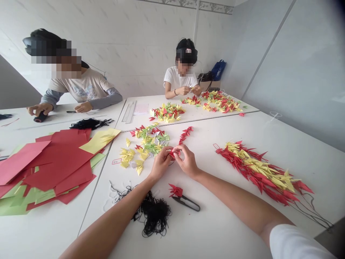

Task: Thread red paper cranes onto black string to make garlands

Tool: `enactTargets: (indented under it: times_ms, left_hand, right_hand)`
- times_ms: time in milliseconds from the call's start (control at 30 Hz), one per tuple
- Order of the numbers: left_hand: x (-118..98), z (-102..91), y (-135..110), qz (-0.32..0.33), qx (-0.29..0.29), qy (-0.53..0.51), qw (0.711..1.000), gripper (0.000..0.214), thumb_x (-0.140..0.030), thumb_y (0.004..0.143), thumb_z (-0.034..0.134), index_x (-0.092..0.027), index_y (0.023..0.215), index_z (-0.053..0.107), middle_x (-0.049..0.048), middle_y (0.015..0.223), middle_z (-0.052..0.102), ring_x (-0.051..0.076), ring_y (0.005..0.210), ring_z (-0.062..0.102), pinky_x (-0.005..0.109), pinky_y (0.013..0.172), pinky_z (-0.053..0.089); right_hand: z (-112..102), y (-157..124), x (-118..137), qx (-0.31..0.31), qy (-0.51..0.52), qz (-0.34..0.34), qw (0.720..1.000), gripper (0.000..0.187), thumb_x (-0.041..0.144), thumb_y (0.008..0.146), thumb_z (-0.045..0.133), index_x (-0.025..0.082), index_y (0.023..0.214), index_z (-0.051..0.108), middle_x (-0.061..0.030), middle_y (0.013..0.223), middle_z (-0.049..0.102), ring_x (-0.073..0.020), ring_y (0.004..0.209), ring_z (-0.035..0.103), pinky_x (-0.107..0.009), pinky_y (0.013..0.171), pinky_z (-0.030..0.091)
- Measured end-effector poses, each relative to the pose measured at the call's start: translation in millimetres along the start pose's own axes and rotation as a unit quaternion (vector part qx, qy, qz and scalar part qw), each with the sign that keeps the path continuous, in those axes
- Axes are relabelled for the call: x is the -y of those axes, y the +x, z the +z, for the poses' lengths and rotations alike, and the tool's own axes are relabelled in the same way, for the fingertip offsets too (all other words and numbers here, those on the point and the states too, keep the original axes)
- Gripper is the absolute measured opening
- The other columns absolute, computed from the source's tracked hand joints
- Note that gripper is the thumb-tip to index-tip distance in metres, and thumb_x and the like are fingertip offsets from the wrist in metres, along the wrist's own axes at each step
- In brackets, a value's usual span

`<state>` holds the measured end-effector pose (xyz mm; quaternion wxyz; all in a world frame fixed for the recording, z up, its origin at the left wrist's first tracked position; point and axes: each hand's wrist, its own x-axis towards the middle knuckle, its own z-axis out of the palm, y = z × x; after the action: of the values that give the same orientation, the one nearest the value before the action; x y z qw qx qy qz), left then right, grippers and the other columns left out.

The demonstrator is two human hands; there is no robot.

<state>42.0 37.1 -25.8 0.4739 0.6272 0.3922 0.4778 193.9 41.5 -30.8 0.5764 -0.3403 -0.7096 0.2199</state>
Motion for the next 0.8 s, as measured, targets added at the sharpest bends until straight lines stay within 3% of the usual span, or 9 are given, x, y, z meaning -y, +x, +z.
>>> enactTargets:
  times_ms: [233, 433, 533, 667, 800]
  left_hand:
    - [-2, 0.0, -2, 0.016, -0.005, 0.016, 1.0, 0.025, -0.027, 0.094, 0.051, -0.022, 0.118, 0.053, 0.0034, 0.094, 0.075, 0.019, 0.09, 0.072, 0.036, 0.09, 0.056]
    - [-8, 3.8, -5, 0.039, -0.036, 0.168, 0.984, 0.027, -0.022, 0.095, 0.047, -0.022, 0.12, 0.054, 0.0001, 0.08, 0.071, 0.016, 0.074, 0.066, 0.027, 0.071, 0.049]
    - [-13, 6.5, -8, 0.062, -0.023, 0.184, 0.981, 0.03, -0.021, 0.094, 0.047, -0.022, 0.123, 0.051, 0.0017, 0.087, 0.072, 0.016, 0.076, 0.066, 0.026, 0.072, 0.048]
    - [-17, 4.8, -8, 0.115, -0.025, 0.22, 0.968, 0.018, -0.021, 0.093, 0.049, -0.022, 0.111, 0.052, 0.0055, 0.104, 0.067, 0.019, 0.097, 0.064, 0.03, 0.086, 0.048]
    - [-14, -3.8, -4, 0.147, -0.064, 0.314, 0.936, 0.006, -0.025, 0.096, 0.049, -0.023, 0.094, 0.055, 0.0046, 0.098, 0.062, 0.02, 0.095, 0.059, 0.031, 0.085, 0.046]
  right_hand:
    - [-3, 3, 1, 0.007, 0.031, 0.02, 0.999, 0.011, 0.022, 0.094, 0.054, 0.025, 0.098, 0.064, -0.0049, 0.097, 0.071, -0.0199, 0.088, 0.066, -0.035, 0.082, 0.053]
    - [-5, 5, 3, 0.01, 0.014, -0.005, 1.0, 0.009, 0.023, 0.095, 0.055, 0.024, 0.092, 0.064, -0.0044, 0.091, 0.066, -0.0193, 0.082, 0.062, -0.034, 0.078, 0.051]
    - [-6, 5, 3, 0.01, -0.008, 0.0, 1.0, 0.01, 0.026, 0.095, 0.055, 0.025, 0.089, 0.063, -0.0044, 0.088, 0.065, -0.0207, 0.082, 0.06, -0.035, 0.079, 0.05]
    - [-7, 4, 4, -0.008, -0.057, -0.027, 0.998, 0.012, 0.027, 0.095, 0.054, 0.026, 0.086, 0.061, -0.0045, 0.085, 0.066, -0.0224, 0.08, 0.058, -0.04, 0.083, 0.047]
    - [-10, 1, 7, -0.024, -0.054, -0.051, 0.997, 0.012, 0.026, 0.096, 0.051, 0.027, 0.09, 0.061, -0.0051, 0.089, 0.071, -0.0234, 0.081, 0.061, -0.044, 0.086, 0.047]
